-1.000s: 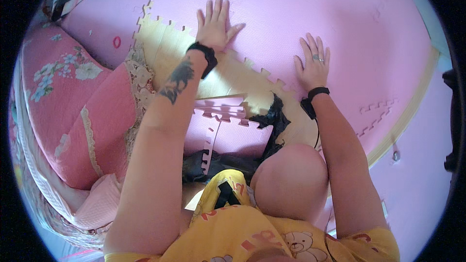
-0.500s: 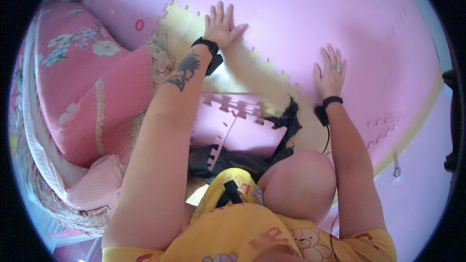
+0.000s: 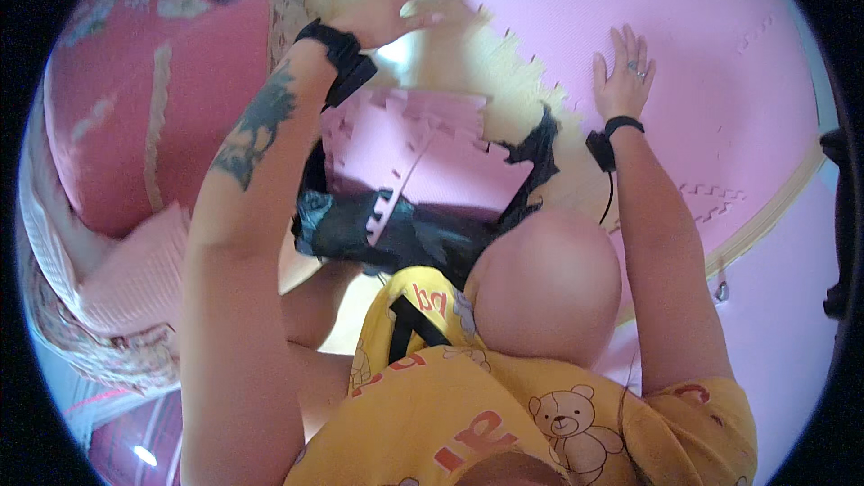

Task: The person sits on the floor and assembles pink interlocking foam mats by connecting their edges. They handle the mats one at a time, aligning and pressing the puzzle-style edges together to form a continuous floor surface.

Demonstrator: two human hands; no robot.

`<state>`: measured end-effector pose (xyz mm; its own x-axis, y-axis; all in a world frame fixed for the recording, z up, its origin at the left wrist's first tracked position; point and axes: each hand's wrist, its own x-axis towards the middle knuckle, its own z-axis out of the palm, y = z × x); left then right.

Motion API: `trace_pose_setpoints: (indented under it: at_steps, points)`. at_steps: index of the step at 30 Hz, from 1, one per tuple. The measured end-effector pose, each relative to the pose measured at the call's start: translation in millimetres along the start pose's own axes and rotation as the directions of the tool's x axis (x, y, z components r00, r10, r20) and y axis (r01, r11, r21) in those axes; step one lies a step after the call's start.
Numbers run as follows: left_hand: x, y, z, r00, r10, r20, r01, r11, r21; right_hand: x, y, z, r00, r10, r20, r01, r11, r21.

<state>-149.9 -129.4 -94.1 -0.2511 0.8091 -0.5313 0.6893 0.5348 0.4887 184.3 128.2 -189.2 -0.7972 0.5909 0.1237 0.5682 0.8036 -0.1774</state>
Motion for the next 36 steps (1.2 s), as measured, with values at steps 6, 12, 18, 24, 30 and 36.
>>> trace_pose_setpoints:
  at_steps: [6, 12, 18, 24, 30, 36]
  points:
    - [-160.9, 27.0, 62.5, 0.997, -0.079, -0.001, 0.078, 0.992, 0.097, 1.5, 6.9, 8.9, 1.000, -0.015, 0.027, 0.015, 0.999, -0.033]
    - [-215.6, 17.1, 100.9, 0.983, -0.166, -0.080, 0.177, 0.972, 0.157, -1.6, 22.5, 22.6, 0.999, -0.054, 0.001, 0.054, 0.997, -0.047]
    - [-233.4, 10.8, 117.5, 0.957, -0.197, -0.212, 0.244, 0.943, 0.227, 8.0, 2.3, 3.1, 0.977, 0.103, 0.189, -0.082, 0.990, -0.116]
    - [-212.0, 50.0, 142.2, 0.911, -0.025, -0.412, 0.141, 0.957, 0.254, -55.8, -95.2, -55.5, 0.854, -0.041, 0.519, -0.295, 0.784, 0.547]
    - [-213.6, 5.4, 128.5, 0.980, -0.061, -0.189, 0.080, 0.992, 0.096, -189.1, -168.7, -95.4, 0.670, -0.083, 0.738, -0.333, 0.854, 0.399]
    - [-246.5, -8.5, 110.9, 0.973, -0.145, 0.181, 0.147, 0.989, 0.001, -223.2, -223.4, -71.0, 0.517, -0.456, 0.725, -0.355, 0.656, 0.666]
